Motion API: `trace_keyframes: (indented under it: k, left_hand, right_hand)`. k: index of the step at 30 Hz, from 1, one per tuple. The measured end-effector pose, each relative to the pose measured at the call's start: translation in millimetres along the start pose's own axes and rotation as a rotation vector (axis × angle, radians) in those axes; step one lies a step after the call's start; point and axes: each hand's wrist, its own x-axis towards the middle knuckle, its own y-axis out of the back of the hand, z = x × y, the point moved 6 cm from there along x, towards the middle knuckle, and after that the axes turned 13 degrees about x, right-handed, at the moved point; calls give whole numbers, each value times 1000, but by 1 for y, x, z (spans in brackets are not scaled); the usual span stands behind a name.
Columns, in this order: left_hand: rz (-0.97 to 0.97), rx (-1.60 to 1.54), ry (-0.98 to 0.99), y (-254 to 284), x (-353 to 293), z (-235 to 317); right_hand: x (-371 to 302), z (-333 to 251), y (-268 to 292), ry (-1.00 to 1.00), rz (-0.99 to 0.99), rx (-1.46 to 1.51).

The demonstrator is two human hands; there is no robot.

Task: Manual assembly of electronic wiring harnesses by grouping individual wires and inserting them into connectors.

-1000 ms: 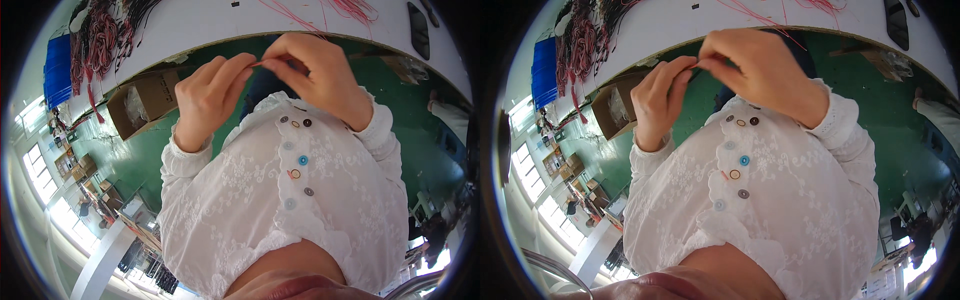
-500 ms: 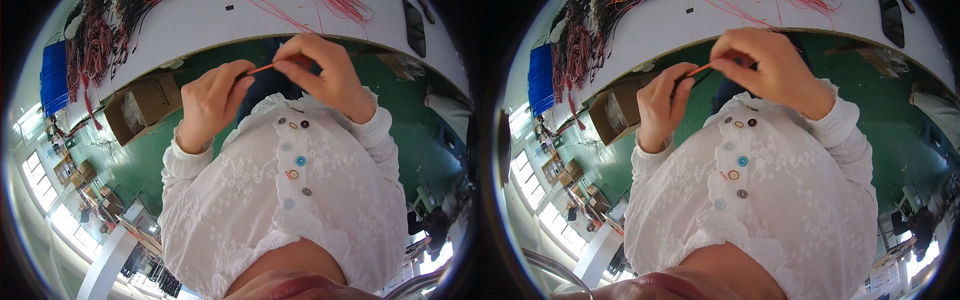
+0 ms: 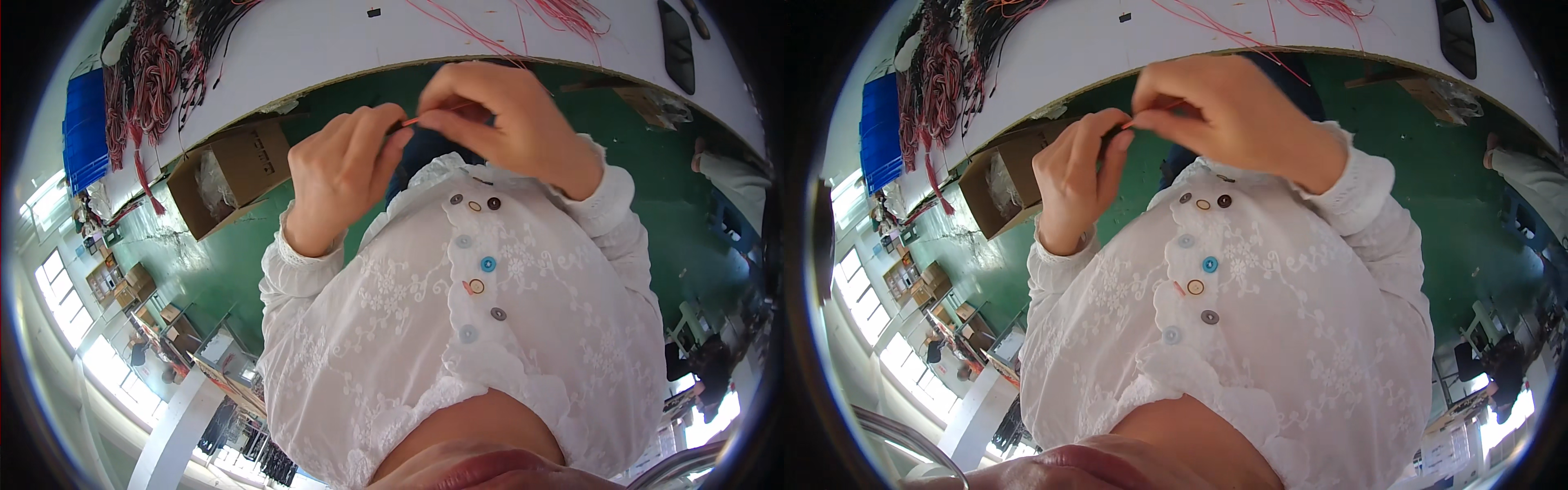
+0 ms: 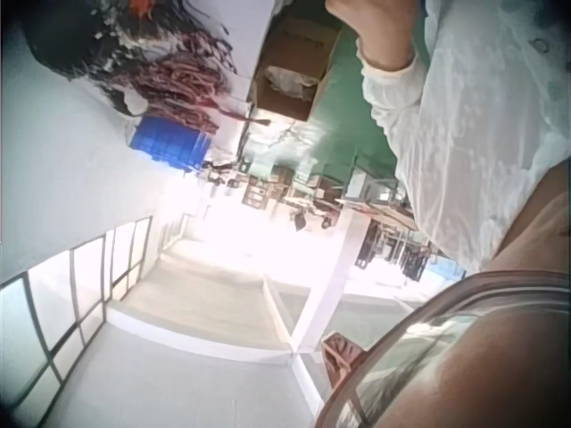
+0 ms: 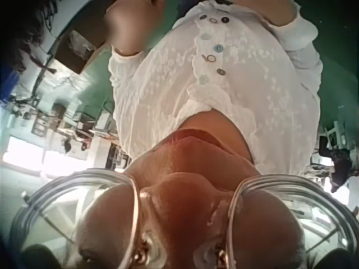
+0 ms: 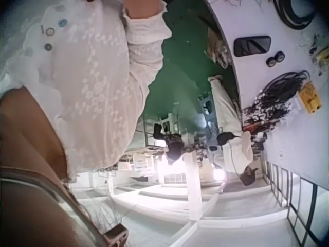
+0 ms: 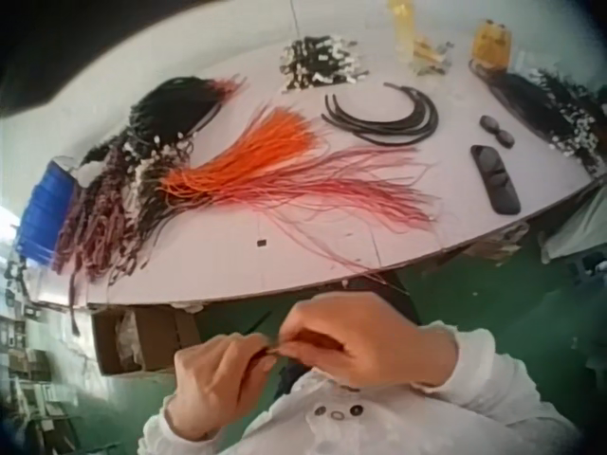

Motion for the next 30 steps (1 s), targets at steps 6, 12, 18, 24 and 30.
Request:
trace_keyframes:
  k: [6,12,18,24,30]
  left_hand:
    - [140,-55,113,17,-1,-14]
    - [-26,-12,-67,-3,-1,4]
    - [111,-22,95,15,-4,-16]
    - [14,43,-54,-7,-4,1]
    - [81,7,46,2,-7,-10]
  right_hand:
    - [1,25,8,-221,103,392]
    - [-2,9,-5,-32,-65,91]
    - [-1,24,8,-258,63,361]
    - [-1,14,-4,-104,-8,124]
    - [-2,21,4,-210,76,324]
